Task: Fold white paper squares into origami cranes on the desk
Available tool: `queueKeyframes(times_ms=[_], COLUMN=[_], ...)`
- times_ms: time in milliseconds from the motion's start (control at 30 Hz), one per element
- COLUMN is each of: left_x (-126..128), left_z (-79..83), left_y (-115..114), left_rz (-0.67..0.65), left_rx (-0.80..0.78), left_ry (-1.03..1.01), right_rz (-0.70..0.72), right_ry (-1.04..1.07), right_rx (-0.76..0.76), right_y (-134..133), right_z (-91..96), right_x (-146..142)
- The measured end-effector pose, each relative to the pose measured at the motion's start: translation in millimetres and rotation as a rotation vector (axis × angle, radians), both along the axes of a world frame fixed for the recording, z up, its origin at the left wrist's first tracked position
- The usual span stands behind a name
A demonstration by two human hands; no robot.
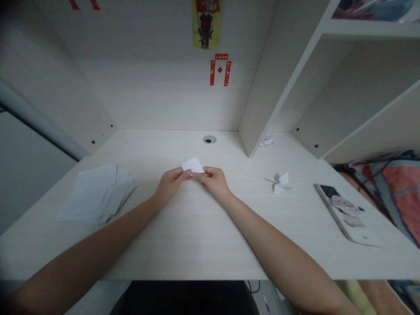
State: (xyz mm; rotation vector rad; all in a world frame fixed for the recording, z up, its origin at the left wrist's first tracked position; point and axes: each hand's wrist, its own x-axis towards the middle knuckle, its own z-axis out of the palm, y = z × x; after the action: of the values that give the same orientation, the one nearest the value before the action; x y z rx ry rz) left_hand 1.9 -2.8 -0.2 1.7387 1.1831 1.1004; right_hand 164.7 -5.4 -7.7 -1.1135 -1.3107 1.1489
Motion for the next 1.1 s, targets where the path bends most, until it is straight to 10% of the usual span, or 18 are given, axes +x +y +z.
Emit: queueKeyframes(times_ms=[1100], left_x=[0.1], left_z=[3.7], left_y=[-0.4], left_rz=[0.051], left_rx=[-0.049], left_ry=[-0.078], right_rz=[0.052], right_ry=[-0.043], right_rx=[0.053], right_y=[-0.7], right_z=[6.1], right_x=[0.0])
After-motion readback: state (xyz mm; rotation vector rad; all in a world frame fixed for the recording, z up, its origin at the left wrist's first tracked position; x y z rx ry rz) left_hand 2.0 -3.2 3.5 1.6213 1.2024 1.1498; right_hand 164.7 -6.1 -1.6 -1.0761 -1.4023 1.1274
